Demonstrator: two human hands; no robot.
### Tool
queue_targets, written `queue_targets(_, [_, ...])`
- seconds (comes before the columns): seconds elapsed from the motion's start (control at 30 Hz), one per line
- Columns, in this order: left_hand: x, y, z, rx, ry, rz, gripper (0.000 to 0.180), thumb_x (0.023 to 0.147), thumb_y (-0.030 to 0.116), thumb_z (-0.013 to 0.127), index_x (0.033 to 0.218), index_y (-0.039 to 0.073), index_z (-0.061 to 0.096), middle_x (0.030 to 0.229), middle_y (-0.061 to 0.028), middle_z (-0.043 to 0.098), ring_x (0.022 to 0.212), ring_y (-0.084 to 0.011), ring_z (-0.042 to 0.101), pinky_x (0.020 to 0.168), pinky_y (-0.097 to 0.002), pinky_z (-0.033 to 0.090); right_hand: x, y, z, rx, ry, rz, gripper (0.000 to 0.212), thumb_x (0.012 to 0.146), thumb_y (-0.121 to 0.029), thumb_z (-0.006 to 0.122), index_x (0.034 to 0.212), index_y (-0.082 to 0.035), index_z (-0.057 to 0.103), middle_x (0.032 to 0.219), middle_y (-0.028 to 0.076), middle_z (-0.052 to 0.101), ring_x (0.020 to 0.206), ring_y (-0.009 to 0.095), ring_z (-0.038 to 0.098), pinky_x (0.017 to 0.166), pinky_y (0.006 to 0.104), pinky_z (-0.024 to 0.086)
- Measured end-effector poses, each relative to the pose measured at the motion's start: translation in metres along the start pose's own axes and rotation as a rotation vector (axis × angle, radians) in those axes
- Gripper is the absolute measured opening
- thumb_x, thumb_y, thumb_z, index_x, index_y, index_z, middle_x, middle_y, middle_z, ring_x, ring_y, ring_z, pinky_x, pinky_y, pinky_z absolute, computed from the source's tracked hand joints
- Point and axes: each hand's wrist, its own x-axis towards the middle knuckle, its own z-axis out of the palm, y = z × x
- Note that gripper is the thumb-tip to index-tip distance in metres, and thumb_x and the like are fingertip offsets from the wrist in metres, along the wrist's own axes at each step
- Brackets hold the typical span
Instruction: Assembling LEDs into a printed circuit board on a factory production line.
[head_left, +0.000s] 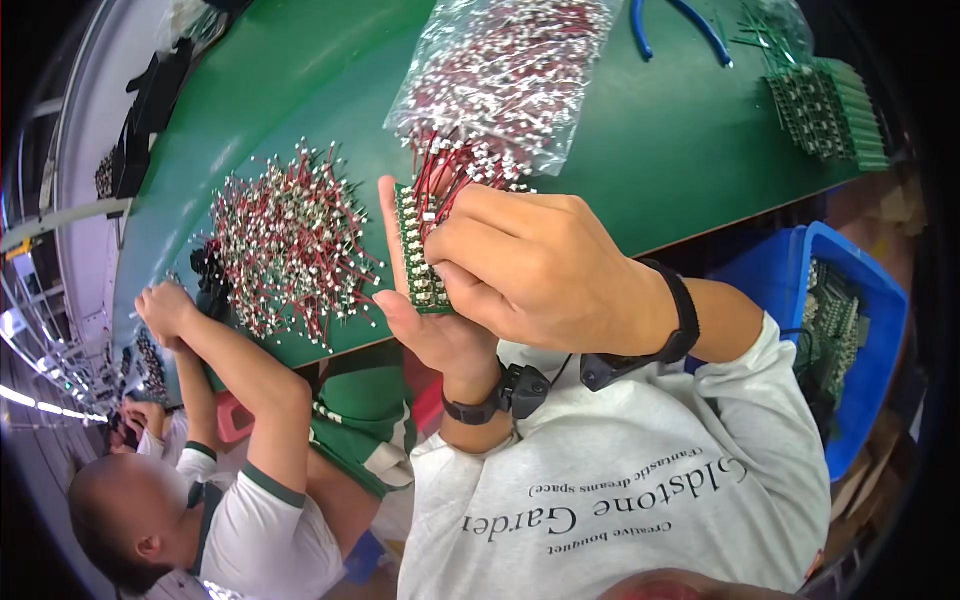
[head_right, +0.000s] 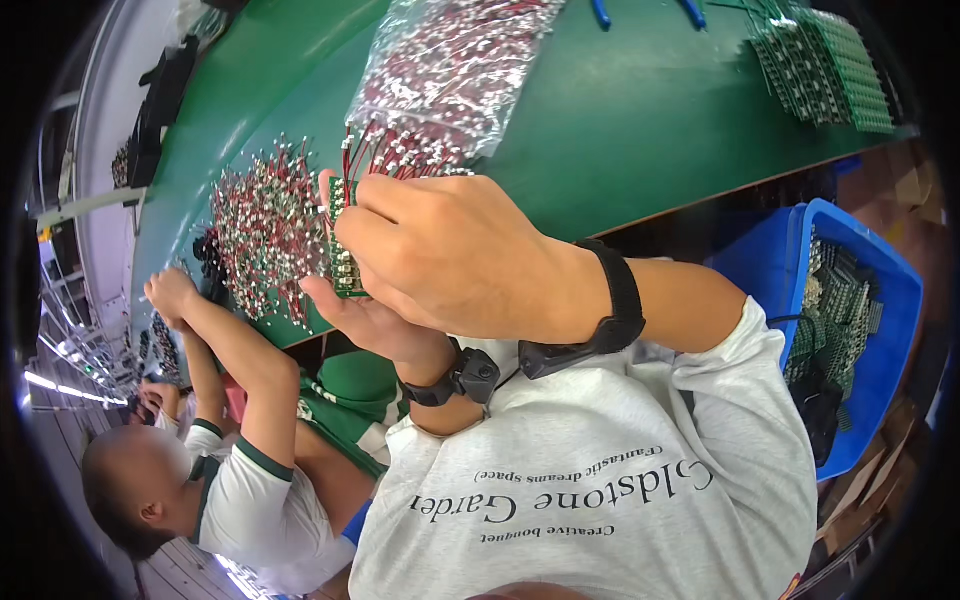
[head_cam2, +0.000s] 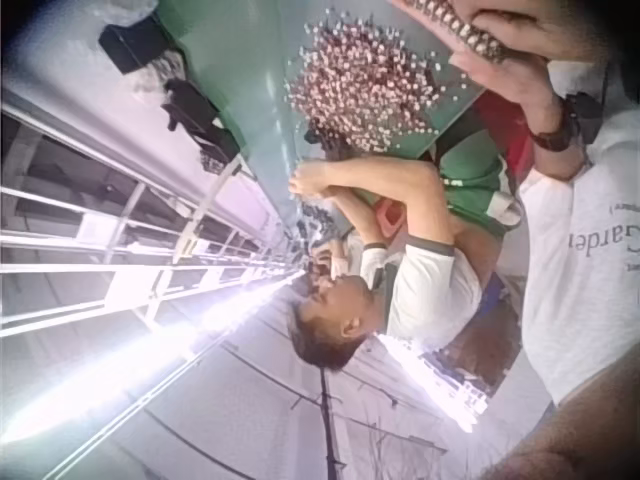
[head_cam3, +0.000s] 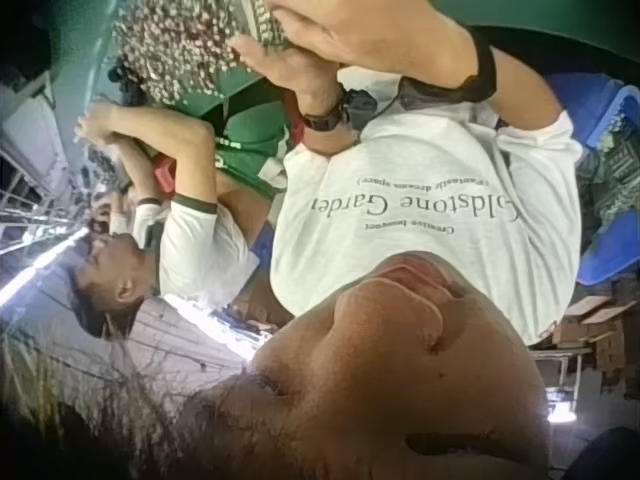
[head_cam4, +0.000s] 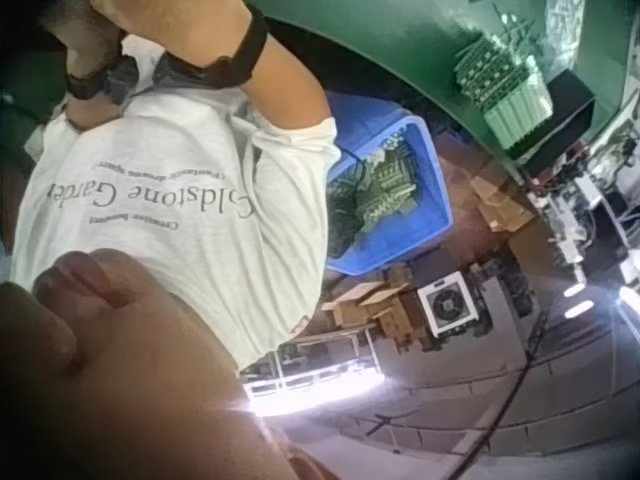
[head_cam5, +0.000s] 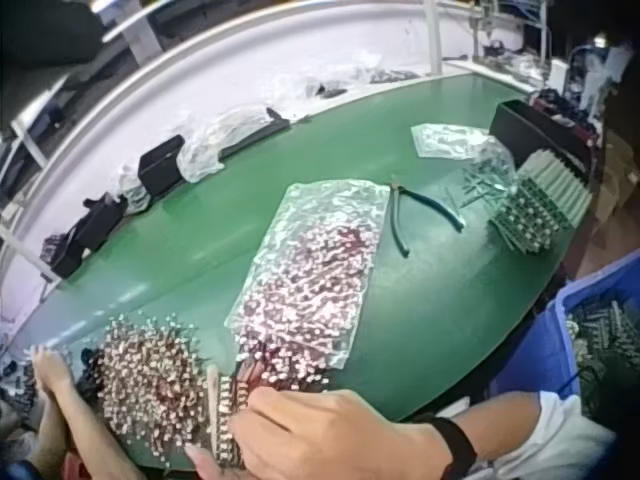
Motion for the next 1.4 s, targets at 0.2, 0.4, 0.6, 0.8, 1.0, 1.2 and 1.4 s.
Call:
queue_targets(0.2, [0.001,-0.016,0.022,0.101,-0.01,-0.025,0.099,0.092,0.072,0.029,0.156,-0.002,0.012,0.141,-0.0251,0.047,0.126,-0.0308,0.049,0.11,-0.0414,0.034,-0.01,0.011,-0.021,0.044,0.105,0.038,0.01,0.074,-0.001,0.069,0.08,-0.004,0.061,0.073,0.006,0.054,0.059,0.024,0.058,0.05,0.0351,0.047])
queue_targets(0.4, [0.002,-0.027,0.039,0.199,-0.058,-0.021,0.083,0.095,0.06,0.029,0.158,0.007,0.017,0.132,-0.0155,0.051,0.119,-0.0255,0.049,0.104,-0.0404,0.036,-0.016,0.011,-0.04,-0.06,0.132,0.04,0.012,0.072,-0.002,0.069,0.076,-0.004,0.058,0.071,0.006,0.053,0.059,0.024,0.057,0.049,0.035,0.046])
queue_targets(0.6, [0.004,-0.027,0.039,0.323,-0.093,-0.038,0.086,0.094,0.058,0.032,0.157,0.003,0.016,0.137,-0.019,0.047,0.122,-0.0273,0.049,0.106,-0.0403,0.036,-0.019,0.005,-0.051,-0.163,0.102,0.026,0.015,0.069,-0.005,0.07,0.074,-0.005,0.056,0.073,0.005,0.053,0.06,0.021,0.058,0.048,0.0333,0.046])
queue_targets(0.8, [0.004,-0.026,0.036,0.433,-0.108,-0.038,0.089,0.092,0.057,0.034,0.157,-0.001,0.015,0.143,-0.0225,0.044,0.126,-0.0292,0.049,0.109,-0.0403,0.036,-0.018,0.005,-0.055,-0.244,0.073,-0.003,0.016,0.067,-0.007,0.07,0.075,-0.005,0.056,0.071,0.005,0.049,0.058,0.02,0.056,0.048,0.0319,0.046])
queue_targets(1.0, [0.005,-0.023,0.033,0.383,-0.111,-0.025,0.091,0.086,0.051,0.04,0.156,-0.002,0.015,0.143,-0.023,0.044,0.124,-0.029,0.051,0.107,-0.0397,0.039,-0.015,0.001,-0.054,-0.275,-0.024,-0.097,0.014,0.069,-0.007,0.068,0.078,-0.003,0.058,0.073,0.005,0.051,0.06,0.019,0.057,0.047,0.0301,0.047])
queue_targets(1.2, [0.006,-0.015,0.026,0.346,-0.109,-0.015,0.093,0.084,0.052,0.042,0.156,-0.002,0.016,0.138,-0.023,0.049,0.12,-0.0289,0.054,0.104,-0.0394,0.041,-0.016,0.003,-0.041,-0.224,0.051,-0.133,0.02,0.07,-0.003,0.066,0.09,0.002,0.064,0.075,0.006,0.053,0.061,0.019,0.057,0.05,0.0287,0.05])
queue_targets(1.4, [0.008,-0.009,0.017,0.388,-0.092,0.0,0.088,0.084,0.051,0.035,0.155,0.001,0.024,0.112,-0.0171,0.061,0.1,-0.0226,0.058,0.088,-0.0368,0.046,-0.011,0.003,-0.024,-0.181,0.044,-0.13,0.019,0.068,0.003,0.064,0.087,0.001,0.063,0.075,0.007,0.053,0.06,0.021,0.058,0.049,0.0309,0.049])
